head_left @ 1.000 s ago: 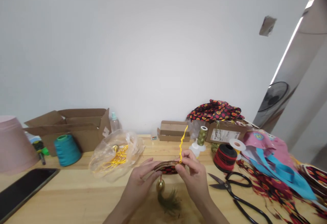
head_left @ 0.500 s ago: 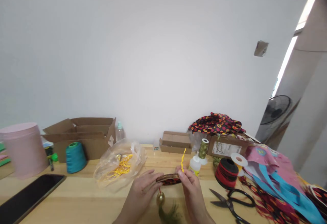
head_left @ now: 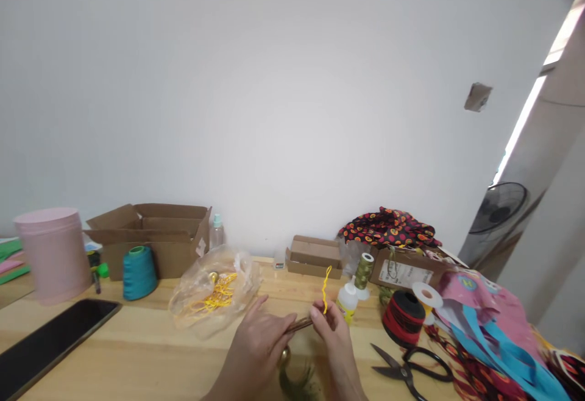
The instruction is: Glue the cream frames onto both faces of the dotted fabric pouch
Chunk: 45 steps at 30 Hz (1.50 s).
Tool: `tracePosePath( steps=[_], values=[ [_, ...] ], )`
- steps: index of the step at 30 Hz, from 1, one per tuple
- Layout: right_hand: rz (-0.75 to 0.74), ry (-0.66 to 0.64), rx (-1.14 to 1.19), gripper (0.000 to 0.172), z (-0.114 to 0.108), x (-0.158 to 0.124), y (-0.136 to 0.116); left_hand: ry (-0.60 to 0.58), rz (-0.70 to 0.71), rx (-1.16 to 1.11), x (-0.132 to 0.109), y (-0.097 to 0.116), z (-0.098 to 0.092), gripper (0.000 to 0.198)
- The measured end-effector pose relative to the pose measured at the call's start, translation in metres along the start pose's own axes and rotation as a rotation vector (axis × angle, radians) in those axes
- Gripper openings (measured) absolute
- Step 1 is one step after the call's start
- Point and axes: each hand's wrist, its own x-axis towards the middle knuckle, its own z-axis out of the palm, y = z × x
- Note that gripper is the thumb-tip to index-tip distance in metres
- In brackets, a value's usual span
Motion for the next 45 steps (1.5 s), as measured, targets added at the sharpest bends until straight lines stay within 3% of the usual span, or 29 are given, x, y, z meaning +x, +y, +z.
tracePosePath(
  steps=[3, 5, 10, 13, 23, 33, 45],
  values=[
    [-0.002, 0.034, -0.005, 0.041, 0.005, -0.003, 0.002, -0.061, -0.052, -0.072, 0.001, 0.004, -0.001, 0.027],
    [0.004, -0.007, 0.020, 0.047, 0.007, -0.005, 0.006, -0.109, -0.160, -0.198, 0.002, 0.005, -0.002, 0.026],
    [0.037, -0.234, 0.144, 0.043, 0.004, 0.000, 0.018, -0.001, -0.738, -0.939, 0.003, -0.005, -0.001, 0.026],
    [0.137, -0.280, 0.200, 0.036, 0.000, 0.004, 0.020, 0.026, -0.929, -1.195, 0.002, -0.016, 0.003, 0.038],
    [0.174, -0.213, 0.229, 0.028, -0.002, 0.004, 0.012, -0.037, -1.115, -1.311, -0.001, -0.019, 0.007, 0.049],
    [0.070, -0.120, 0.155, 0.028, -0.010, 0.009, 0.011, -0.206, -1.149, -1.259, 0.001, -0.007, 0.003, 0.046],
    [-0.013, -0.235, -0.007, 0.027, -0.002, -0.002, 0.001, -0.119, -1.243, -1.100, -0.003, -0.012, 0.018, 0.049]
  ],
)
